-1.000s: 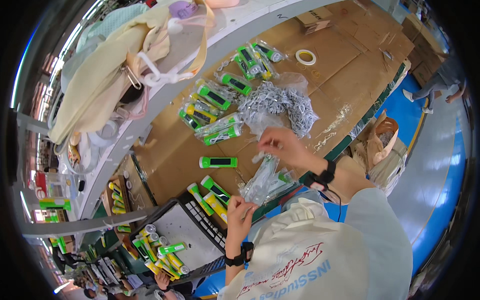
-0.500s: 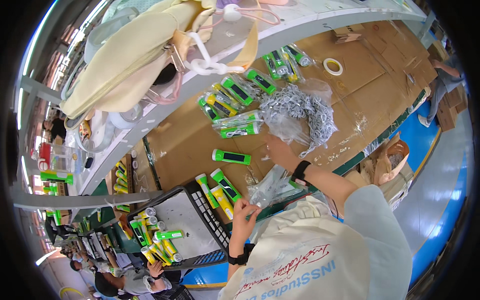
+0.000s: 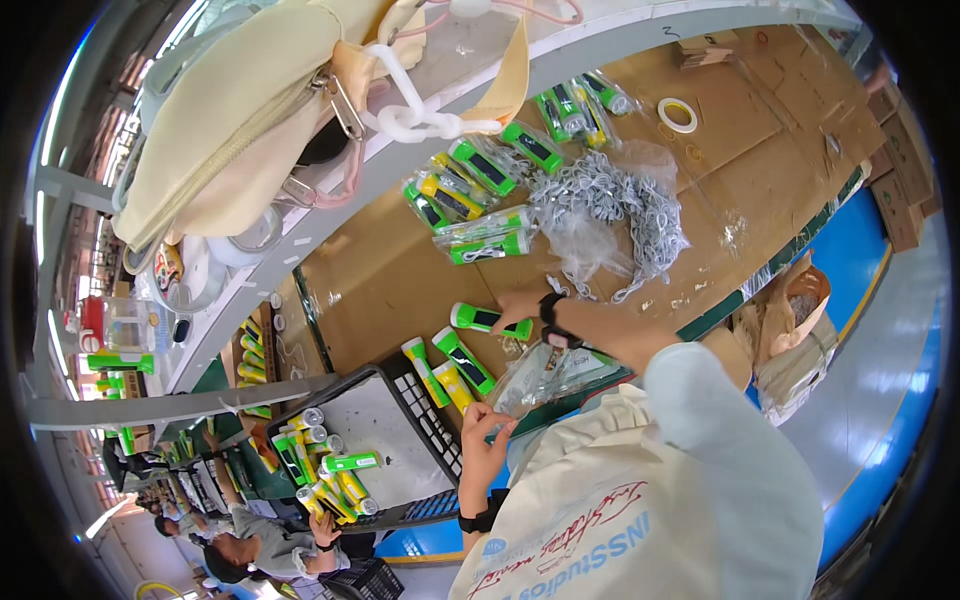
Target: Assemble and package components of hand-held flashlights.
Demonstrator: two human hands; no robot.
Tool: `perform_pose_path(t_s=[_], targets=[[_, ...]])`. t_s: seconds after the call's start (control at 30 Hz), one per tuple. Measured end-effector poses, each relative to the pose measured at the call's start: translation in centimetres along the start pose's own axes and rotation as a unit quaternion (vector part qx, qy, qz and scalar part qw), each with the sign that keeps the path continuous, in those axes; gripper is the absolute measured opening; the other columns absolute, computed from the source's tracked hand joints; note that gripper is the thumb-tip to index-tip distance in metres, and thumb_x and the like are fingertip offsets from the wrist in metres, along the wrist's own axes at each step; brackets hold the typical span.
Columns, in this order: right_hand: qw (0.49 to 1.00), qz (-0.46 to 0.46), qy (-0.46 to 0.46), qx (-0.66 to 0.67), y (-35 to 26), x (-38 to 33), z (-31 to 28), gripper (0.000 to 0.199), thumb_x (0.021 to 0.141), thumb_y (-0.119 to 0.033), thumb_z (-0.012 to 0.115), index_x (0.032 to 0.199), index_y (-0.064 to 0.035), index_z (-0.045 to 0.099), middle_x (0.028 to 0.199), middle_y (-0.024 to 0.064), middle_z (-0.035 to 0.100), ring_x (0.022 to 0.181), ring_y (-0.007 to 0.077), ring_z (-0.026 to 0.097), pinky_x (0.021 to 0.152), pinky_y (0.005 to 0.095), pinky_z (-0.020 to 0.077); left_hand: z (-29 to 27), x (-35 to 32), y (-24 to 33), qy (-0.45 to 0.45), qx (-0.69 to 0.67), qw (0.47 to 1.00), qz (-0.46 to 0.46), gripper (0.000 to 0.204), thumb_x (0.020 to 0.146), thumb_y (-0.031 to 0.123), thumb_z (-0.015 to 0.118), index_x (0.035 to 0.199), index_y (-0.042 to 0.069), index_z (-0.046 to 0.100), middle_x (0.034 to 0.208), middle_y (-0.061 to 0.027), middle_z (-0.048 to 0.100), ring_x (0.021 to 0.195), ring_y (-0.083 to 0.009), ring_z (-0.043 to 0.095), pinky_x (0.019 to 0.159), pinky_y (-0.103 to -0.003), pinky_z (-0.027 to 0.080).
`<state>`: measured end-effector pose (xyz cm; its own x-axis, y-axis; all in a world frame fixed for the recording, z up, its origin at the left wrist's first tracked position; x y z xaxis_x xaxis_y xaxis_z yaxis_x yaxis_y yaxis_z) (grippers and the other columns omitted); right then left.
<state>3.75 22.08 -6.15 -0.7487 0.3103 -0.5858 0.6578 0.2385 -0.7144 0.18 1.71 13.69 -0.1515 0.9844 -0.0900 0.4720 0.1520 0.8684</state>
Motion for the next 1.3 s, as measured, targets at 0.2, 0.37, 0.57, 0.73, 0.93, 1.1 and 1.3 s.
perform_pose_path(t_s=[0.2,0.37,0.57,0.73,0.93,1.1,1.3], targets=[[0.841,-0.192,-0.231,0.449,-7.7,-12.6,1.9,0.05,0.088,-0.027,0.064,0.125,0.0011,0.046,0.113,0.0051,0.059,0.103,0.01,0.054,0.087,0.025,0.0446,0.5,0.3,-1.1,-0.019,-0.039,0.999,-0.007,0.01,0.073,0.001,0.068,0.082,0.002,0.065,0.082,-0.0099,0.043,0.08,-0.0248,0.047,0.072,-0.032,0.04],[0.877,-0.251,-0.112,0.394,-8.2,-16.5,1.9,0.052,0.085,-0.016,0.066,0.128,0.0018,0.043,0.117,0.0079,0.059,0.105,0.015,0.056,0.093,0.0311,0.0443,2.0,1.7,0.1,-0.037,-0.054,0.998,0.026,0.009,0.073,0.0,0.068,0.082,0.002,0.064,0.083,-0.0089,0.042,0.08,-0.0236,0.047,0.072,-0.03,0.039],[0.962,-0.196,0.079,-0.174,-5.6,-18.7,1.8,0.044,0.073,-0.005,0.067,0.113,-0.002,0.051,0.105,0.0131,0.062,0.099,0.0296,0.061,0.082,0.0413,0.047,1.8,2.4,1.1,-0.027,-0.048,0.997,0.054,0.01,0.074,-0.001,0.067,0.083,0.001,0.064,0.084,-0.0093,0.044,0.08,-0.0252,0.047,0.073,-0.032,0.04],[0.897,-0.185,0.147,-0.373,-4.7,-17.5,3.7,0.034,0.072,-0.005,0.06,0.105,-0.0049,0.054,0.093,0.0119,0.063,0.083,0.0298,0.062,0.077,0.0397,0.0452,4.4,2.9,-2.4,-0.062,0.035,0.995,0.074,0.026,0.072,0.0,0.069,0.096,0.002,0.06,0.088,-0.0134,0.047,0.085,-0.0305,0.05,0.076,-0.035,0.042],[0.885,-0.125,0.046,-0.447,-1.0,-11.7,7.5,0.007,0.073,-0.008,0.056,0.072,-0.0027,0.061,0.07,0.0096,0.061,0.079,0.0298,0.062,0.074,0.0435,0.0426,6.0,3.6,-3.5,-0.087,0.118,0.987,0.072,0.036,0.071,0.005,0.072,0.103,0.003,0.057,0.09,-0.0153,0.049,0.087,-0.0339,0.05,0.074,-0.04,0.042],[0.913,-0.157,0.129,-0.353,-1.2,-9.9,1.1,0.015,0.074,-0.012,0.058,0.087,-0.0077,0.064,0.079,0.0089,0.061,0.091,0.0276,0.06,0.076,0.0394,0.0466,7.0,1.8,-8.2,-0.104,0.176,0.976,0.072,0.035,0.071,0.003,0.07,0.104,0.003,0.057,0.094,-0.0155,0.051,0.089,-0.0355,0.051,0.078,-0.041,0.044],[0.771,-0.196,0.294,-0.529,2.3,-11.0,-2.1,0.024,0.078,-0.014,0.056,0.102,-0.0113,0.057,0.117,0.0093,0.053,0.115,0.019,0.048,0.084,0.0347,0.0449,4.5,2.1,-10.0,0.109,-0.074,0.987,-0.092,0.041,0.07,-0.009,0.065,0.109,0.001,0.057,0.1,-0.0135,0.057,0.089,-0.0247,0.058,0.074,-0.032,0.049]])
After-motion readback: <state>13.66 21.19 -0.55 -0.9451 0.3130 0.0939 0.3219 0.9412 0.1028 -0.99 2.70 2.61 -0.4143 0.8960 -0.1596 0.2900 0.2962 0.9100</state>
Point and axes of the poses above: each hand's wrist, its own x-axis towards the middle knuckle, its own z-axis out of the palm, y = z × x, the point moved 8 cm from there along x, towards the middle knuckle
